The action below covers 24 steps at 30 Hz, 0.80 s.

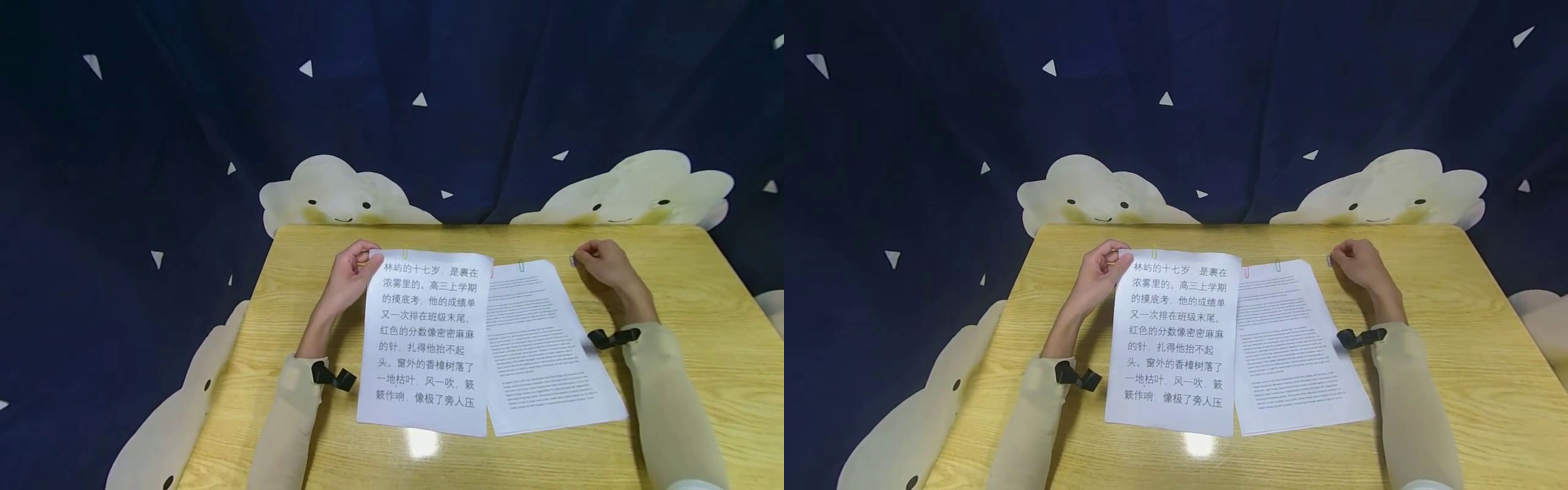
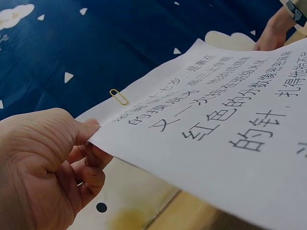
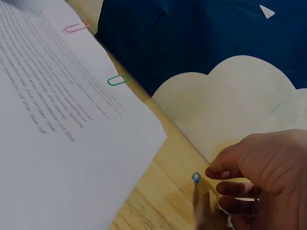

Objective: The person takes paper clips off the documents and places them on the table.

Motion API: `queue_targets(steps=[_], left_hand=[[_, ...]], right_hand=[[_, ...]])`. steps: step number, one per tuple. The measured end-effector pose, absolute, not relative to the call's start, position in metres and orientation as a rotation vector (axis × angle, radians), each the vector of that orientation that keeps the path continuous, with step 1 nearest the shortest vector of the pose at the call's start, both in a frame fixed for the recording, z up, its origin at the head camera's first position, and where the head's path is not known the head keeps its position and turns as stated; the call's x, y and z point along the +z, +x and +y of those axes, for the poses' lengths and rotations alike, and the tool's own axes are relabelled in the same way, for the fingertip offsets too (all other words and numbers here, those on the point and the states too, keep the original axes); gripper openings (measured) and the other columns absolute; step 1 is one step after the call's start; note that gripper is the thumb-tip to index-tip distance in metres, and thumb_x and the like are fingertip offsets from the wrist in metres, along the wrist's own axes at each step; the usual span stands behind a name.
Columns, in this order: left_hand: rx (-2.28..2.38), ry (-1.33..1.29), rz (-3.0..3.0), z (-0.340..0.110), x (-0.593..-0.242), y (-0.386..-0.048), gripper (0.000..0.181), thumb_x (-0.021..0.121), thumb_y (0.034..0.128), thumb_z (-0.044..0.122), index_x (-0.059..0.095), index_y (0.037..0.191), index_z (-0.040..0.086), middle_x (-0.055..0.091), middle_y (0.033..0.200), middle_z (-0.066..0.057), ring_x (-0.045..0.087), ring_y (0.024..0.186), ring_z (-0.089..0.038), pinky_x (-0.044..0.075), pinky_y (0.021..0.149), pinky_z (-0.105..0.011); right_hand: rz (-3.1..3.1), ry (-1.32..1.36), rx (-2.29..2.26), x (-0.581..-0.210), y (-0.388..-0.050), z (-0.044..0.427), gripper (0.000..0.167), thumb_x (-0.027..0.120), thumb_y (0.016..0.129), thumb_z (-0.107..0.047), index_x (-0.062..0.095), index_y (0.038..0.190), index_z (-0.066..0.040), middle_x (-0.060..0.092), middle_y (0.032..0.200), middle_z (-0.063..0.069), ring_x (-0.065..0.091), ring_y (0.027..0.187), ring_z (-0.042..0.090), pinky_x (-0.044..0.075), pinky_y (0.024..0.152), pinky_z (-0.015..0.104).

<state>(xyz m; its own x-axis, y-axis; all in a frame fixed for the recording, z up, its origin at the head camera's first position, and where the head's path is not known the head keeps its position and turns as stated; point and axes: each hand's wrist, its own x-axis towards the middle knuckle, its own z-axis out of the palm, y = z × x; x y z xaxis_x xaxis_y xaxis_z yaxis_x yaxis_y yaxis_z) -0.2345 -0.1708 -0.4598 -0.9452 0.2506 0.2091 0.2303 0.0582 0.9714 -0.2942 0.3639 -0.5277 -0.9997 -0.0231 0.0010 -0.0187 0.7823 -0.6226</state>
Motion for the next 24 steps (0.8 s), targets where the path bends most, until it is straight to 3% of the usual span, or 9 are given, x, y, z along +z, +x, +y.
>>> queue_targets(steps=[8, 14, 19, 22, 24], left_hand=[[2.092, 0.559, 2.271, -0.171, -0.461, -0.234, 0.016, 0.058, 0.1070, 0.005, 0.061, 0.116, -0.008, 0.072, 0.097, -0.026, 0.066, 0.059, -0.017, 0.045, 0.048, -0.023], [2.097, 0.582, 2.264, -0.168, -0.459, -0.236, 0.018, 0.059, 0.1065, 0.005, 0.061, 0.117, -0.009, 0.072, 0.097, -0.028, 0.066, 0.059, -0.015, 0.046, 0.049, -0.023], [2.091, 0.572, 2.275, -0.168, -0.458, -0.236, 0.017, 0.059, 0.1066, 0.006, 0.061, 0.116, -0.009, 0.072, 0.096, -0.027, 0.066, 0.059, -0.015, 0.045, 0.048, -0.026], [2.085, 0.575, 2.280, -0.168, -0.459, -0.235, 0.017, 0.058, 0.1067, 0.005, 0.061, 0.117, -0.009, 0.072, 0.096, -0.027, 0.066, 0.059, -0.015, 0.045, 0.048, -0.025], [2.081, 0.574, 2.279, -0.168, -0.459, -0.234, 0.018, 0.058, 0.1068, 0.006, 0.061, 0.117, -0.009, 0.072, 0.097, -0.027, 0.066, 0.059, -0.015, 0.045, 0.049, -0.024]], right_hand=[[3.004, -0.043, -1.164, -0.516, -0.280, 0.349, 0.036, 0.053, 0.110, -0.026, 0.064, 0.117, 0.007, 0.060, 0.113, 0.023, 0.053, 0.082, 0.024, 0.044, 0.056, 0.026], [3.098, -0.106, -1.278, -0.498, -0.266, 0.339, 0.033, 0.058, 0.107, -0.025, 0.066, 0.116, 0.005, 0.060, 0.113, 0.018, 0.050, 0.086, 0.006, 0.041, 0.063, 0.015], [3.168, -0.193, -1.438, -0.479, -0.260, 0.320, 0.026, 0.066, 0.104, -0.019, 0.071, 0.111, 0.005, 0.064, 0.101, -0.002, 0.052, 0.084, -0.003, 0.040, 0.070, 0.011], [3.185, -0.278, -1.520, -0.465, -0.256, 0.304, 0.021, 0.068, 0.102, -0.016, 0.072, 0.108, 0.004, 0.061, 0.092, -0.015, 0.054, 0.081, -0.002, 0.039, 0.069, 0.012], [3.196, -0.353, -1.554, -0.457, -0.253, 0.291, 0.018, 0.069, 0.101, -0.013, 0.073, 0.106, 0.004, 0.061, 0.089, -0.017, 0.054, 0.080, -0.001, 0.039, 0.067, 0.013]])
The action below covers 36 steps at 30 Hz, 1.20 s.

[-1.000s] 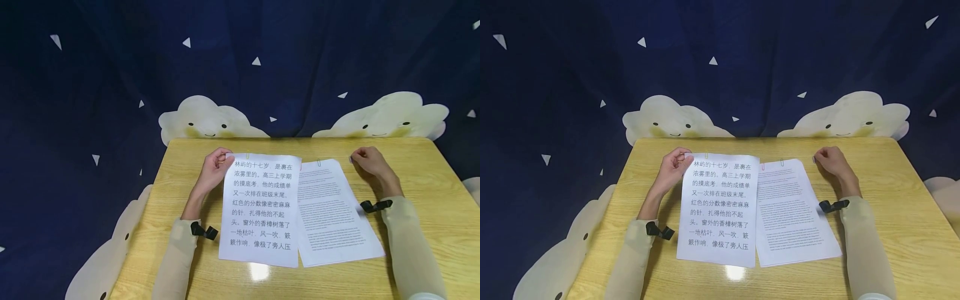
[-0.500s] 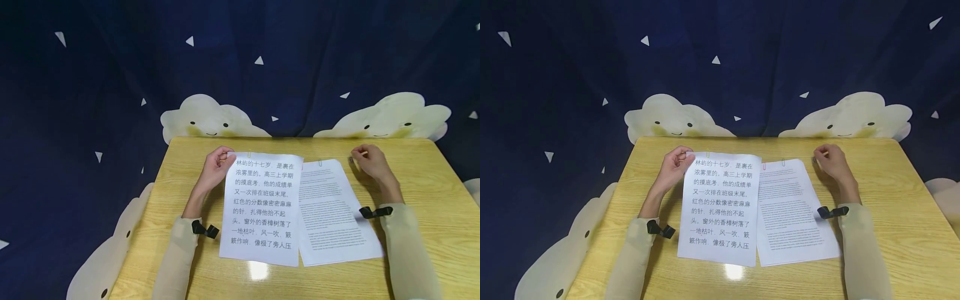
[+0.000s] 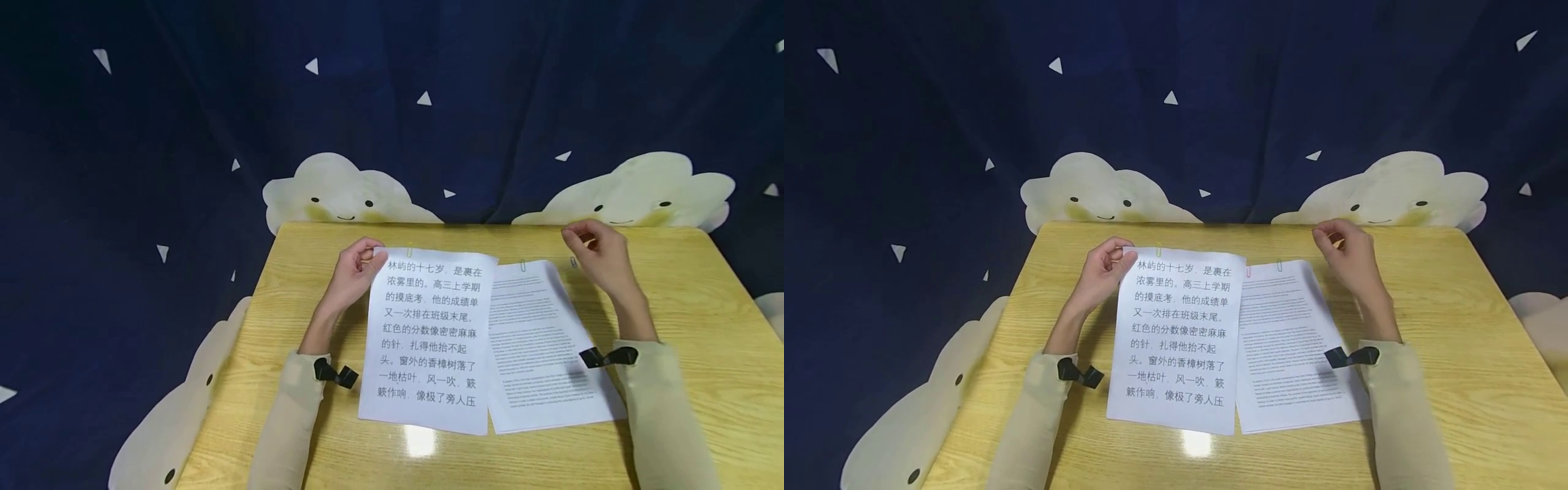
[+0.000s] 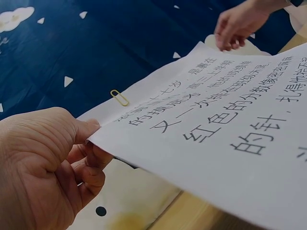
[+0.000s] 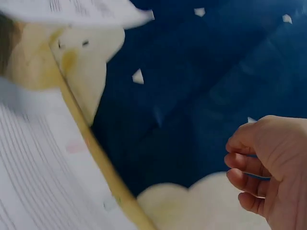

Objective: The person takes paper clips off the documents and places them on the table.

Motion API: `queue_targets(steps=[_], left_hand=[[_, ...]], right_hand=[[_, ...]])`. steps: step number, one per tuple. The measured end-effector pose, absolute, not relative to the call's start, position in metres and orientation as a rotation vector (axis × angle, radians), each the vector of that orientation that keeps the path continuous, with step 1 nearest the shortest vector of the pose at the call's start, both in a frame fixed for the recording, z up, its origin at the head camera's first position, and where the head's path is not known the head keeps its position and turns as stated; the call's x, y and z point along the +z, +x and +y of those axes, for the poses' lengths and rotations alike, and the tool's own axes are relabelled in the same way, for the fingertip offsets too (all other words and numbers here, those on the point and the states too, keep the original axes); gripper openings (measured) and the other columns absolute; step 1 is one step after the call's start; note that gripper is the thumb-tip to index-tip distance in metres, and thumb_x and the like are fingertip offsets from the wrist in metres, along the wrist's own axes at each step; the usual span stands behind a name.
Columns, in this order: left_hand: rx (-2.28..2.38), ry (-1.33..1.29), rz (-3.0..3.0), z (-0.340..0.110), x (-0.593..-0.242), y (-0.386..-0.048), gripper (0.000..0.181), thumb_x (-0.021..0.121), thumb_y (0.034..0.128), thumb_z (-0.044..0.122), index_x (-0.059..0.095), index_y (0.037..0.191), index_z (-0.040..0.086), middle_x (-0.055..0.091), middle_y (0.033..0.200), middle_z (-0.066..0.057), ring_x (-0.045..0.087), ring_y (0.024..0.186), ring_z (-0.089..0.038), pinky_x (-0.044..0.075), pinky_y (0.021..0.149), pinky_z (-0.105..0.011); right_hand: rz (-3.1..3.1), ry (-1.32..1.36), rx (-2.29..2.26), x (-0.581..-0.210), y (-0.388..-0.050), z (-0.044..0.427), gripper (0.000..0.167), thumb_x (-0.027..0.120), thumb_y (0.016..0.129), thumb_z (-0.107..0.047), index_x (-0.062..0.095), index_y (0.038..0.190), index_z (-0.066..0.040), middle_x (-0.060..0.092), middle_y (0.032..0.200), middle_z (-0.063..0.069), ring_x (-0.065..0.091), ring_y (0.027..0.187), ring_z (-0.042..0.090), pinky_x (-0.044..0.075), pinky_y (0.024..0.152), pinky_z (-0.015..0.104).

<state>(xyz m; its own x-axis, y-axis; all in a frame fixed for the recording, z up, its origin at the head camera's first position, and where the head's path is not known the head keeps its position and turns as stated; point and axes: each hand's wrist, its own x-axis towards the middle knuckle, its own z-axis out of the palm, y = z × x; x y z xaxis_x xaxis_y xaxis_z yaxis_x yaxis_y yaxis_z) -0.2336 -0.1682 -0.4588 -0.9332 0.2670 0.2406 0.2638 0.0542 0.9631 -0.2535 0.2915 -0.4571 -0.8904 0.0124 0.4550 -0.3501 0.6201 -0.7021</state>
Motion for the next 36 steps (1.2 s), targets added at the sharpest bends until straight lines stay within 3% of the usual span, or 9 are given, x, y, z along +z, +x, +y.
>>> queue_targets(steps=[8, 23, 36], left_hand=[[2.082, 0.575, 2.262, -0.169, -0.459, -0.233, 0.016, 0.058, 0.1065, 0.004, 0.061, 0.116, -0.008, 0.072, 0.097, -0.027, 0.065, 0.056, -0.015, 0.042, 0.046, -0.024], [2.083, 0.586, 2.230, -0.169, -0.456, -0.230, 0.018, 0.058, 0.1066, 0.004, 0.060, 0.118, -0.010, 0.072, 0.100, -0.030, 0.069, 0.060, -0.016, 0.046, 0.048, -0.022], [2.079, 0.533, 2.208, -0.165, -0.452, -0.230, 0.017, 0.056, 0.1058, -0.002, 0.059, 0.119, -0.013, 0.071, 0.101, -0.033, 0.069, 0.062, -0.016, 0.048, 0.051, -0.022]], right_hand=[[-2.375, 0.510, 1.123, -0.440, -0.241, 0.243, 0.010, 0.069, 0.099, -0.003, 0.072, 0.106, 0.003, 0.067, 0.091, 0.008, 0.052, 0.080, 0.003, 0.039, 0.069, 0.017], [-2.387, 0.771, 1.130, -0.433, -0.226, 0.178, 0.007, 0.072, 0.096, -0.002, 0.073, 0.103, -0.005, 0.068, 0.093, 0.003, 0.055, 0.084, 0.011, 0.045, 0.073, 0.036], [-2.429, 0.886, 1.114, -0.429, -0.227, 0.153, 0.006, 0.073, 0.097, -0.007, 0.073, 0.103, -0.007, 0.068, 0.099, 0.002, 0.058, 0.097, 0.018, 0.046, 0.088, 0.035]])
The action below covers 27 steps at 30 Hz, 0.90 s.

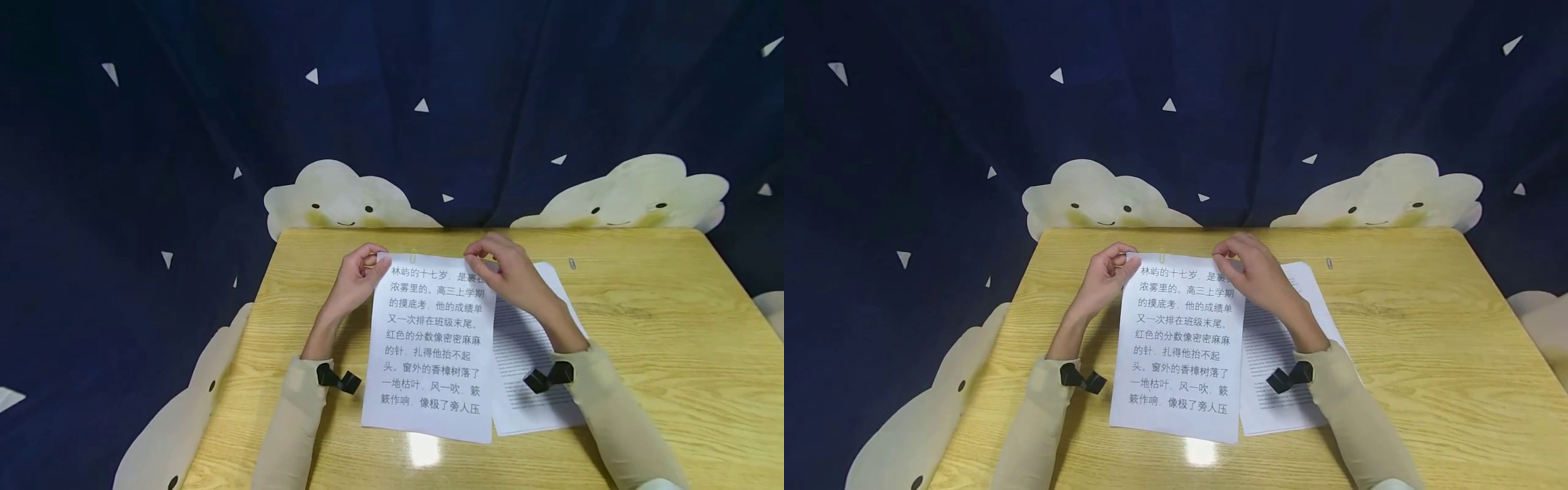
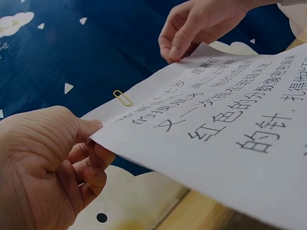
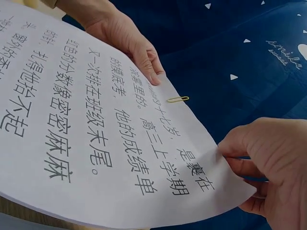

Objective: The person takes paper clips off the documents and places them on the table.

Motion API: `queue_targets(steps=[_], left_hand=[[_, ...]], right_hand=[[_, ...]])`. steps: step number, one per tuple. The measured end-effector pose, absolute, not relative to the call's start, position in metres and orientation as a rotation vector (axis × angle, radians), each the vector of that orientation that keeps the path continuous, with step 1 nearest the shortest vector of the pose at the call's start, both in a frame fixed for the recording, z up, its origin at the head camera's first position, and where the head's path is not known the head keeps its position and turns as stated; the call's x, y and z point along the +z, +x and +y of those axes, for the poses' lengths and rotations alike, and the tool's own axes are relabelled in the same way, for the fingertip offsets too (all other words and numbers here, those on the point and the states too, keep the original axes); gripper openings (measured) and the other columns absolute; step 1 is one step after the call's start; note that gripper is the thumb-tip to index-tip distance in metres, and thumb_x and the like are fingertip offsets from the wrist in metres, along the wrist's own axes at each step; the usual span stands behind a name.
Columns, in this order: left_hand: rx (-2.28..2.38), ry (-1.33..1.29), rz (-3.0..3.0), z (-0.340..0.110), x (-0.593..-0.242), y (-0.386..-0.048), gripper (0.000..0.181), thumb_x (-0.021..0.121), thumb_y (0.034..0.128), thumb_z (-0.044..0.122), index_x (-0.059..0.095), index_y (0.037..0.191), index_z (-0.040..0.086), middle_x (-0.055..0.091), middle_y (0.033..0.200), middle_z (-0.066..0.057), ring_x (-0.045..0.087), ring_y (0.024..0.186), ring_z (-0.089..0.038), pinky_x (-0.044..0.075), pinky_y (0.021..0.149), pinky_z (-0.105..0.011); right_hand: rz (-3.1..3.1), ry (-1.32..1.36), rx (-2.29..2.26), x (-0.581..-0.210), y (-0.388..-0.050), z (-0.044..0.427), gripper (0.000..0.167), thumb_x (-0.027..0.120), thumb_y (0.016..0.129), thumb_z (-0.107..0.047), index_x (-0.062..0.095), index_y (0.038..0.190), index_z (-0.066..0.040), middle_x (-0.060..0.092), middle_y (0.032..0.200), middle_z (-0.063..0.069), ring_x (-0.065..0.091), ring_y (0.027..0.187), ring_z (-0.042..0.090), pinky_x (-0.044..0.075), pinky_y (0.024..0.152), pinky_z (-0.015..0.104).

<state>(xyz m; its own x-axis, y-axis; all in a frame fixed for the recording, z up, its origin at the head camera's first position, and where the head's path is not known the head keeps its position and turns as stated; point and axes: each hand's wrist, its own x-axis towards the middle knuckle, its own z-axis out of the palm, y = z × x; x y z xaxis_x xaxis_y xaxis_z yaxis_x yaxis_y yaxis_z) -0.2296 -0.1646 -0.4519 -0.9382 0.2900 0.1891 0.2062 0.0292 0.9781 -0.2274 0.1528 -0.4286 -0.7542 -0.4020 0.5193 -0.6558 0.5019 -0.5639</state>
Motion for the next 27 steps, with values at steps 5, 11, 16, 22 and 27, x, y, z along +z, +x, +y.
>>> queue_targets(steps=[5, 11, 16, 22, 27], left_hand=[[2.080, 0.563, 2.211, -0.163, -0.451, -0.227, 0.018, 0.057, 0.1064, 0.003, 0.060, 0.120, -0.010, 0.072, 0.101, -0.031, 0.069, 0.061, -0.016, 0.046, 0.050, -0.022], [2.078, 0.602, 2.221, -0.163, -0.451, -0.227, 0.017, 0.058, 0.1066, 0.005, 0.061, 0.117, -0.009, 0.073, 0.098, -0.027, 0.070, 0.062, -0.017, 0.047, 0.050, -0.022], [2.073, 0.615, 2.244, -0.163, -0.452, -0.227, 0.017, 0.058, 0.1069, 0.006, 0.061, 0.117, -0.008, 0.073, 0.097, -0.025, 0.069, 0.062, -0.017, 0.046, 0.050, -0.023], [2.070, 0.626, 2.248, -0.164, -0.450, -0.225, 0.017, 0.057, 0.1077, 0.007, 0.061, 0.116, -0.007, 0.074, 0.099, -0.024, 0.070, 0.065, -0.019, 0.048, 0.051, -0.022], [2.068, 0.636, 2.227, -0.162, -0.448, -0.224, 0.018, 0.058, 0.1075, 0.008, 0.061, 0.116, -0.008, 0.073, 0.099, -0.026, 0.070, 0.066, -0.017, 0.050, 0.054, -0.022]], right_hand=[[-2.452, 0.870, 1.036, -0.425, -0.227, 0.149, 0.006, 0.074, 0.096, -0.008, 0.073, 0.102, -0.008, 0.067, 0.103, 0.004, 0.053, 0.103, 0.024, 0.042, 0.091, 0.043], [-2.420, 0.901, 0.879, -0.421, -0.228, 0.133, 0.006, 0.075, 0.093, -0.006, 0.074, 0.099, -0.007, 0.067, 0.105, 0.009, 0.051, 0.097, 0.028, 0.041, 0.085, 0.044], [-2.395, 0.915, 0.808, -0.415, -0.230, 0.119, 0.006, 0.077, 0.093, -0.008, 0.074, 0.098, -0.007, 0.065, 0.113, 0.012, 0.050, 0.102, 0.032, 0.042, 0.086, 0.046], [-2.435, 0.933, 0.825, -0.410, -0.231, 0.104, 0.005, 0.075, 0.096, -0.011, 0.074, 0.100, -0.008, 0.065, 0.117, 0.010, 0.051, 0.107, 0.030, 0.044, 0.091, 0.046], [-2.469, 0.919, 0.858, -0.410, -0.230, 0.096, 0.006, 0.073, 0.098, -0.014, 0.076, 0.100, -0.010, 0.067, 0.118, 0.008, 0.051, 0.109, 0.028, 0.044, 0.093, 0.045]])
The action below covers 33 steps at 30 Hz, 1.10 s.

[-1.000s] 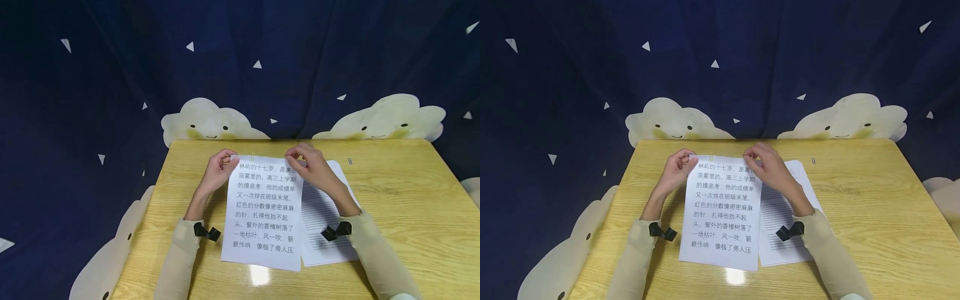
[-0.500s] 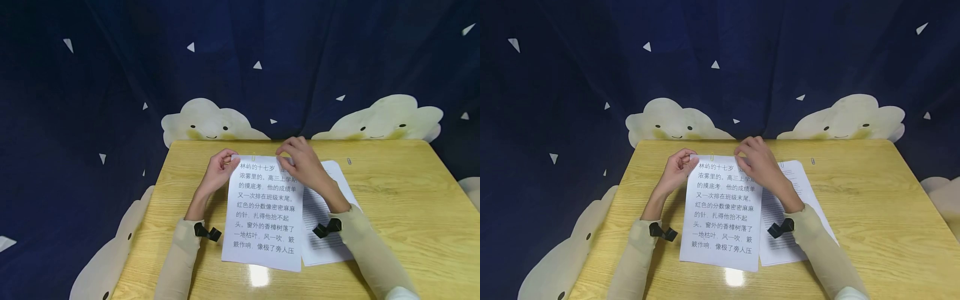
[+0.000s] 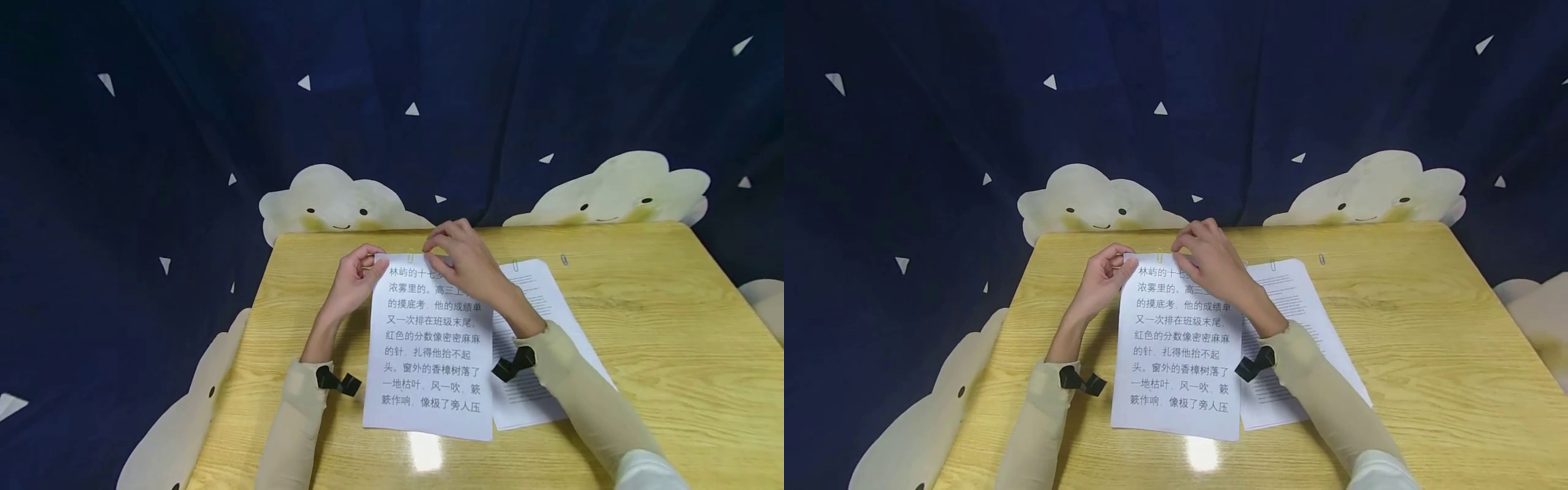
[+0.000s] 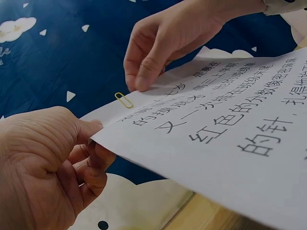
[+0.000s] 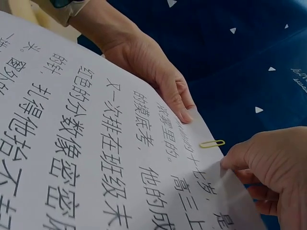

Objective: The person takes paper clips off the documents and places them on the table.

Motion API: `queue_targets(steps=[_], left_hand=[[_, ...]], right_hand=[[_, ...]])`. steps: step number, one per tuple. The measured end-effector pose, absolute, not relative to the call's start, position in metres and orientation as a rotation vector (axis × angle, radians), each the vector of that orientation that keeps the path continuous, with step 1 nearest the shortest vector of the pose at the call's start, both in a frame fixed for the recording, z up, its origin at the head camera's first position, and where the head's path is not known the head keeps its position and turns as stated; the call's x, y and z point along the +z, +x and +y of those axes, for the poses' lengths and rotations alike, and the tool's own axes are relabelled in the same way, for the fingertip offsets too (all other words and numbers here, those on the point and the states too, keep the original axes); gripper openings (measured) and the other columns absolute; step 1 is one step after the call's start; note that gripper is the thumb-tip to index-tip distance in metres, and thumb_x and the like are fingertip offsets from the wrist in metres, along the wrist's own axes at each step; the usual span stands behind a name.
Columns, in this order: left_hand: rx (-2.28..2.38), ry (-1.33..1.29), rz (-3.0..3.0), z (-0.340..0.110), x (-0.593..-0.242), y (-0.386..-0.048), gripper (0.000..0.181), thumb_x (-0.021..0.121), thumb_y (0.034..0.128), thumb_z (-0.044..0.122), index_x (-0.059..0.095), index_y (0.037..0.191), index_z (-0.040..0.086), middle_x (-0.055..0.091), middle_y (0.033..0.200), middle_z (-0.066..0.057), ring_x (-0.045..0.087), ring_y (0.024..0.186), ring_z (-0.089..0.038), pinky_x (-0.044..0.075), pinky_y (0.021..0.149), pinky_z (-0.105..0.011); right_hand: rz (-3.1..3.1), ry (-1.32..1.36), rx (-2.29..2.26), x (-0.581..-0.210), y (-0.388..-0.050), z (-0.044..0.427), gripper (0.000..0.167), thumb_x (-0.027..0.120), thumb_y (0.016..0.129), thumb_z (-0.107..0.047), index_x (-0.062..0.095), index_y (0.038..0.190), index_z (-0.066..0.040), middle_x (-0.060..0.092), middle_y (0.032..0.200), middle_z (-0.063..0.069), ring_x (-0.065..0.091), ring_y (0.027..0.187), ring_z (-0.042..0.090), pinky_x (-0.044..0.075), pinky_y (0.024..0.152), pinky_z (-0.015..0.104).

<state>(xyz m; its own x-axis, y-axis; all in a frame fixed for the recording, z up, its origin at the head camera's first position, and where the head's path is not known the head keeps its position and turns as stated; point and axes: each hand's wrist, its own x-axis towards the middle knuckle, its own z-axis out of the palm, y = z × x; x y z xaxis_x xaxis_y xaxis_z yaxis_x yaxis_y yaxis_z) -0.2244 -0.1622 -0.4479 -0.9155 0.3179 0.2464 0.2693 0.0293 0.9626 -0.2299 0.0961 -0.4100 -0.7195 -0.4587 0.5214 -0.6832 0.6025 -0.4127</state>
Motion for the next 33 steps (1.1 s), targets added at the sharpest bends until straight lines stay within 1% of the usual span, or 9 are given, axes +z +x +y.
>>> queue_targets(steps=[6, 11, 17, 25, 33], left_hand=[[2.095, 0.636, 2.162, -0.160, -0.449, -0.222, 0.019, 0.058, 0.1068, 0.005, 0.059, 0.118, -0.011, 0.072, 0.101, -0.030, 0.071, 0.067, -0.017, 0.055, 0.057, -0.025], [2.110, 0.647, 2.132, -0.158, -0.448, -0.221, 0.018, 0.057, 0.1068, 0.003, 0.058, 0.119, -0.011, 0.071, 0.102, -0.031, 0.072, 0.067, -0.016, 0.057, 0.058, -0.025], [2.121, 0.653, 2.155, -0.159, -0.446, -0.223, 0.016, 0.057, 0.1067, 0.003, 0.059, 0.117, -0.010, 0.071, 0.100, -0.032, 0.071, 0.068, -0.016, 0.056, 0.058, -0.025], [2.133, 0.661, 2.152, -0.162, -0.446, -0.223, 0.018, 0.057, 0.1064, 0.002, 0.059, 0.118, -0.012, 0.071, 0.099, -0.031, 0.072, 0.068, -0.016, 0.055, 0.057, -0.024], [2.127, 0.669, 2.141, -0.164, -0.446, -0.224, 0.017, 0.057, 0.1064, 0.002, 0.059, 0.117, -0.012, 0.071, 0.099, -0.031, 0.071, 0.068, -0.016, 0.055, 0.057, -0.024]], right_hand=[[-2.483, 0.940, 0.952, -0.412, -0.229, 0.091, 0.008, 0.072, 0.100, -0.015, 0.076, 0.101, -0.009, 0.068, 0.115, 0.006, 0.053, 0.107, 0.025, 0.045, 0.094, 0.043], [-2.461, 0.939, 1.007, -0.414, -0.230, 0.090, 0.008, 0.071, 0.100, -0.014, 0.076, 0.102, -0.009, 0.068, 0.113, 0.004, 0.053, 0.105, 0.023, 0.045, 0.091, 0.041], [-2.419, 0.966, 1.027, -0.409, -0.234, 0.085, 0.007, 0.071, 0.101, -0.013, 0.075, 0.101, -0.009, 0.068, 0.110, 0.003, 0.052, 0.103, 0.023, 0.045, 0.088, 0.039], [-2.421, 0.986, 1.040, -0.409, -0.234, 0.081, 0.009, 0.066, 0.103, -0.017, 0.073, 0.100, -0.011, 0.068, 0.111, 0.002, 0.051, 0.102, 0.022, 0.044, 0.089, 0.039], [-2.411, 0.995, 1.052, -0.409, -0.234, 0.079, 0.009, 0.067, 0.103, -0.017, 0.072, 0.100, -0.011, 0.067, 0.111, 0.002, 0.051, 0.101, 0.023, 0.043, 0.089, 0.039]])
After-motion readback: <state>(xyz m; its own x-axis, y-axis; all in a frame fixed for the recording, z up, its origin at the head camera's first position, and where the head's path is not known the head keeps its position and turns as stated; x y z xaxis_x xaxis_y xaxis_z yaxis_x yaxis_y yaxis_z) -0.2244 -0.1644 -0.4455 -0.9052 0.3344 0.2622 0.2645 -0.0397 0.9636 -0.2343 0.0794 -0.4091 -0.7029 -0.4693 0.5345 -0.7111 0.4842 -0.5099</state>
